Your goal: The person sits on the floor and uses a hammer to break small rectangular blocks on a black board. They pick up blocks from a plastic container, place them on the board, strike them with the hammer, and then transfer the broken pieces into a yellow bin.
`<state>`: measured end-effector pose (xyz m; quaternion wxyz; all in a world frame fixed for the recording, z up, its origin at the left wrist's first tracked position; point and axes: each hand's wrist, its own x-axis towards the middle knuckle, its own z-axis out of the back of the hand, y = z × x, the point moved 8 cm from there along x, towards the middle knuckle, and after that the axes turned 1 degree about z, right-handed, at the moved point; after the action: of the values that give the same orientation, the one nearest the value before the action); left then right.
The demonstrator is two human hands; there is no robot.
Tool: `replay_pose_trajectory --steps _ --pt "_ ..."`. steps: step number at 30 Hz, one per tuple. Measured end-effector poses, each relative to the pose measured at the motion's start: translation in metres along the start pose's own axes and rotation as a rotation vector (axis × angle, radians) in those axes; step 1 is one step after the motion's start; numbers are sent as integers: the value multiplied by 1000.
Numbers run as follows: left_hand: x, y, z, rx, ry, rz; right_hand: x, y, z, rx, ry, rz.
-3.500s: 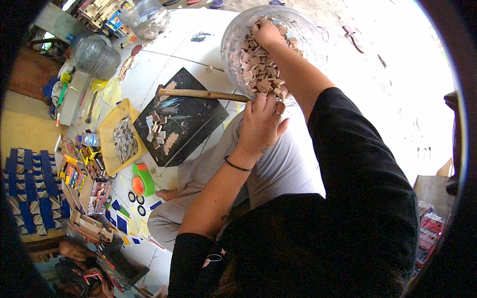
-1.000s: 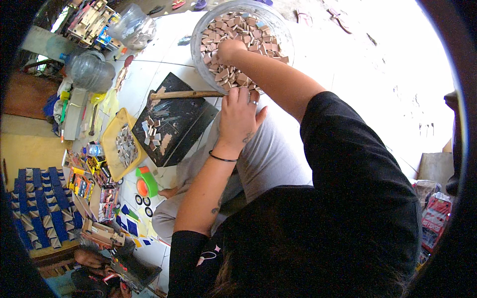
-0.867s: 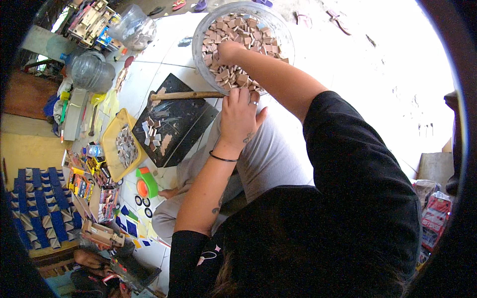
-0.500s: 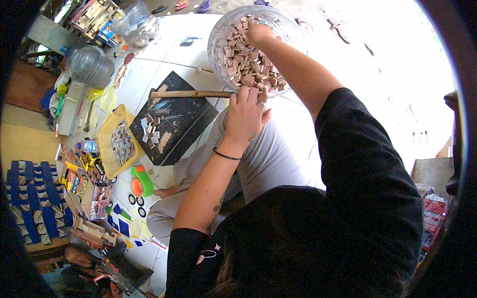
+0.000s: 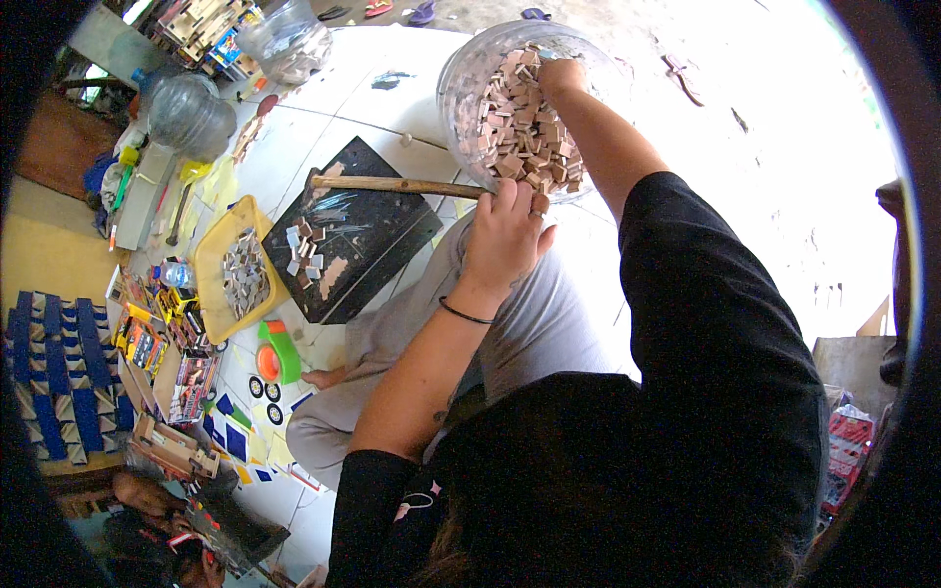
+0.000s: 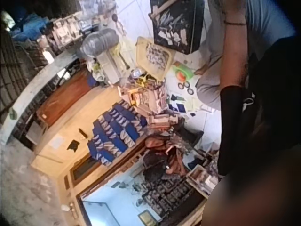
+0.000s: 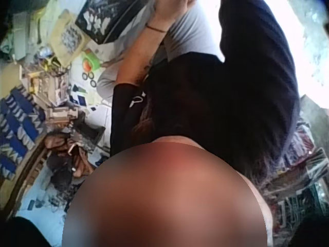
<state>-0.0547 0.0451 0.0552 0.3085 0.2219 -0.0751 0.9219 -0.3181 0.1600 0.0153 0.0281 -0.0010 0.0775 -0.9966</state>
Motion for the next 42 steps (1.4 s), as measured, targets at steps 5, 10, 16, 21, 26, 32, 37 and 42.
replay_pose_trajectory --steps 5,10,16,21,26,32,37,42 --pt "-1 0 -1 43 30 9 0 -7 9 288 -119 -116" --pt "0 0 2 90 3 -4 -1 -23 -37 1554 -398 -741" --pt "0 2 3 53 27 20 25 7 -55 2832 -302 -495" --pt "0 1 4 47 16 23 21 2 -43 2404 -281 -564" --pt "-1 3 4 -15 0 40 20 40 12 429 -189 -120" --pt "-2 6 0 -31 41 64 38 63 18 24 -24 -27" --pt "-2 5 0 4 50 61 59 75 20 55 -112 32" --pt "-2 5 -2 1 51 67 66 78 12 -21 18 86"
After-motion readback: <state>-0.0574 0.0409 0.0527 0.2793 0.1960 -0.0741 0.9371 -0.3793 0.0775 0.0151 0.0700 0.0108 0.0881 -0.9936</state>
